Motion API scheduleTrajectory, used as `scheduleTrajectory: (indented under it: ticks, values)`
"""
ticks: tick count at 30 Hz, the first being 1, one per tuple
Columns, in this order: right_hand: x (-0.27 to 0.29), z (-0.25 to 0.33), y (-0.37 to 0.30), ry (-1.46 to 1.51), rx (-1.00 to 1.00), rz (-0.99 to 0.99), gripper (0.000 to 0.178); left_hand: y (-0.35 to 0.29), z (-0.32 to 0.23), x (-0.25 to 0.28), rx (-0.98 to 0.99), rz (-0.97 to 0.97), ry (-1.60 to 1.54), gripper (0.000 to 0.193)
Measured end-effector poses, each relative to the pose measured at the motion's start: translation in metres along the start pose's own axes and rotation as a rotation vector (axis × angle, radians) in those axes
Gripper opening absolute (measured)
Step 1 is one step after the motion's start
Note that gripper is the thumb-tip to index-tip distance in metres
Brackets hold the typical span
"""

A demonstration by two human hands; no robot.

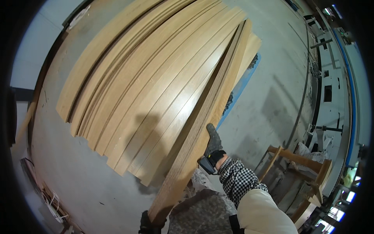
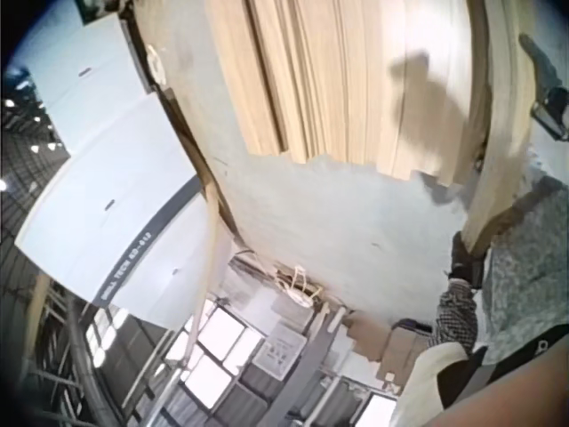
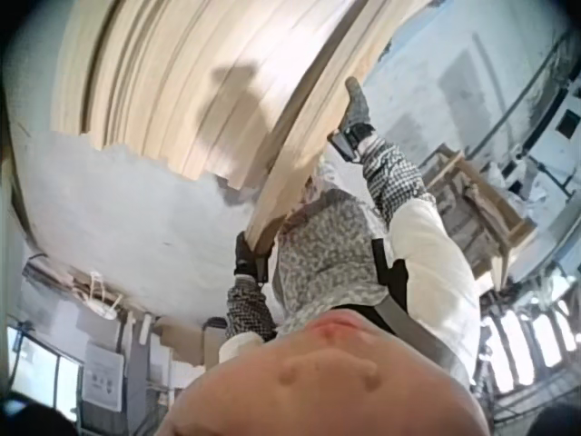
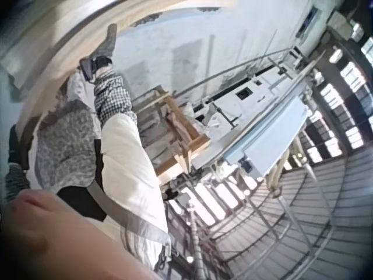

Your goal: The person picks up long wooden planks from a workbench and stacks them onto a blue pallet. The person handles the planks one by one, moving them from the table to the pallet in a repetitive sequence.

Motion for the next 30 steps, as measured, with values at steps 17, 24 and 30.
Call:
scheduleTrajectory:
  ticks: [17,24,30]
  values:
    - [-0.011,0.010,0.128,-0.301,0.106,-0.118,0.066,0.101,-0.116,-0.042,-0.261,0.172,-0.391,0.068]
    - [-0.012,0.004,0.146,-1.508,-0.009,-0.060,0.074,0.101,-0.147,-0.034,-0.664,-0.138,0.745,0.059]
    - [-0.009,-0.004,0.164,-2.546,0.013,0.285,0.058,0.141,-0.132,0.003,-0.689,-0.250,0.347,0.044]
Point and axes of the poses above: each hand's wrist, its own y-axis towards the middle knuckle, its own x-axis out of the back of the hand, z = x × y, the point moved 2 cm from there along y, towards the middle knuckle, and after that the axes turned 13 degrees about z, right-handed, at the moved point
